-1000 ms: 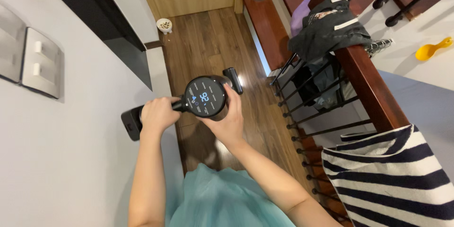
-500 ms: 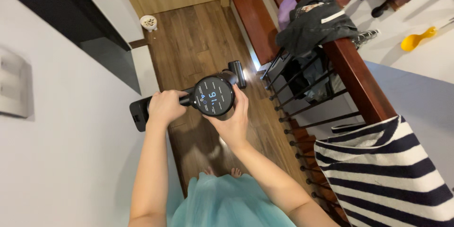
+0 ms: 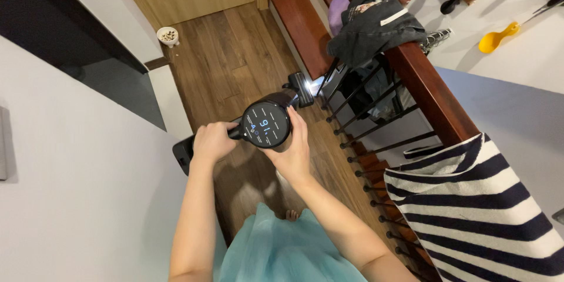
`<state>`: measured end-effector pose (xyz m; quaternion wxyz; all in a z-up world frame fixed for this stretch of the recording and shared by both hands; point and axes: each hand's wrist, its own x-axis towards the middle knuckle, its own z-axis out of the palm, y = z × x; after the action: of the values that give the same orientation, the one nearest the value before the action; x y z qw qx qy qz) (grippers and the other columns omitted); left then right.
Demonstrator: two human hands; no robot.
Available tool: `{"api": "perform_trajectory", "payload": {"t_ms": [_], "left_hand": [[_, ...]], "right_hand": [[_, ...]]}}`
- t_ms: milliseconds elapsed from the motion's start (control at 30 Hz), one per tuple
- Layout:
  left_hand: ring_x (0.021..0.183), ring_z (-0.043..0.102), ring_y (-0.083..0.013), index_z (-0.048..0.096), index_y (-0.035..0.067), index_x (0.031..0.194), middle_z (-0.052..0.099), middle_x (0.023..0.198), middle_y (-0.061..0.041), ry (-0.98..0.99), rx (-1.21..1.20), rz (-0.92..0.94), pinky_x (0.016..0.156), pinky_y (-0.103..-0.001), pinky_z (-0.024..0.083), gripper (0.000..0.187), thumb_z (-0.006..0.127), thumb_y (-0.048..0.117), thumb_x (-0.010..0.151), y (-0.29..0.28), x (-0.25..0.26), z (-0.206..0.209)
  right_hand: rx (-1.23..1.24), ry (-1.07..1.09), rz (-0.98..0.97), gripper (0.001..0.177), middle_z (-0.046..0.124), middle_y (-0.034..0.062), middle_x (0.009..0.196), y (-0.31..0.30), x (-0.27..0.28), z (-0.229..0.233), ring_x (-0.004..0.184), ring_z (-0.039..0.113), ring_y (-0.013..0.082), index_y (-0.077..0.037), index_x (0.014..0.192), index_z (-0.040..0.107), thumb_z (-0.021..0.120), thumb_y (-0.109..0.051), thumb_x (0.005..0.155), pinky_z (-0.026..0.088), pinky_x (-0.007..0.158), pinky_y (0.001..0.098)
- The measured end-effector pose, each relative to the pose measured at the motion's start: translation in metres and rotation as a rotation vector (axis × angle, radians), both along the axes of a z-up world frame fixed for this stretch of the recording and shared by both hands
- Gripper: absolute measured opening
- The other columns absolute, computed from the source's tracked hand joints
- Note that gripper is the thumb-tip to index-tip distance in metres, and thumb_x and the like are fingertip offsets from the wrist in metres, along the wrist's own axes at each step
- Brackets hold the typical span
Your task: The person uses a floor-cleaning machine by hand to wash a wooden floor, maneuvering the device across the surface and around a stair railing.
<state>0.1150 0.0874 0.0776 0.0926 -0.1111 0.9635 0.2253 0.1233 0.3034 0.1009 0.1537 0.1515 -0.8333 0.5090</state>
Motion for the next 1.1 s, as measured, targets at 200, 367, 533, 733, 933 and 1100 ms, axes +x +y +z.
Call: {"api": "perform_trajectory", "payload": {"t_ms": [200,367,533,733,933,1100], "left_hand": [[0.095,0.071,-0.0348,0.08,0.024,0.113,0.076,0.097,-0.015,0.012,-0.001,0.032,0.089,-0.045,0.057,0.044,0.076,0.023,0.069,0.007,0.004,-0.016],[0.094,0.071,-0.0351,0.078,0.028,0.119,0.076,0.096,-0.016,-0.029,-0.007,0.041,0.089,-0.045,0.058,0.048,0.075,0.022,0.071,0.009,0.011,-0.013],[0.097,0.072,-0.0334,0.078,0.025,0.118,0.076,0.097,-0.016,-0.055,0.001,0.066,0.092,-0.044,0.056,0.049,0.078,0.023,0.069,0.012,0.025,-0.011],[0.1,0.071,-0.0313,0.076,0.025,0.121,0.077,0.098,-0.016,-0.078,-0.012,0.119,0.098,-0.041,0.052,0.05,0.077,0.023,0.071,0.02,0.055,-0.008],[0.103,0.07,-0.0308,0.077,0.025,0.12,0.076,0.103,-0.015,-0.054,-0.03,0.261,0.097,-0.04,0.047,0.045,0.074,0.021,0.075,0.045,0.096,-0.003],[0.104,0.069,-0.0297,0.077,0.025,0.119,0.077,0.103,-0.013,-0.104,0.002,0.338,0.099,-0.04,0.045,0.046,0.075,0.021,0.073,0.067,0.137,0.001]], "right_hand": [[0.023,0.013,0.09,0.105,0.047,0.0171,0.156,0.008,-0.009,-0.002,0.143,0.048,0.0358,-0.007,0.153,0.04,0.096,-0.013,0.064,0.044,0.116,0.0427],[0.014,0.0,0.103,0.103,0.047,0.0151,0.156,0.009,-0.006,-0.004,0.143,0.05,0.0348,-0.007,0.151,0.042,0.096,-0.014,0.064,0.046,0.116,0.0417],[0.026,0.034,0.126,0.1,0.049,0.0139,0.154,0.013,0.002,0.001,0.14,0.052,0.0336,-0.009,0.148,0.045,0.097,-0.02,0.063,0.047,0.114,0.0417],[0.07,0.057,0.169,0.1,0.053,0.012,0.152,0.023,0.016,0.009,0.139,0.055,0.0323,-0.01,0.148,0.047,0.098,-0.027,0.063,0.05,0.111,0.0414],[0.055,0.054,0.239,0.099,0.054,0.0111,0.152,0.037,0.039,0.014,0.138,0.056,0.0314,-0.01,0.148,0.049,0.098,-0.031,0.065,0.05,0.111,0.0415],[0.061,0.038,0.322,0.099,0.055,0.0102,0.151,0.054,0.062,0.014,0.138,0.056,0.0304,-0.011,0.147,0.051,0.098,-0.03,0.063,0.049,0.112,0.0418]]}}
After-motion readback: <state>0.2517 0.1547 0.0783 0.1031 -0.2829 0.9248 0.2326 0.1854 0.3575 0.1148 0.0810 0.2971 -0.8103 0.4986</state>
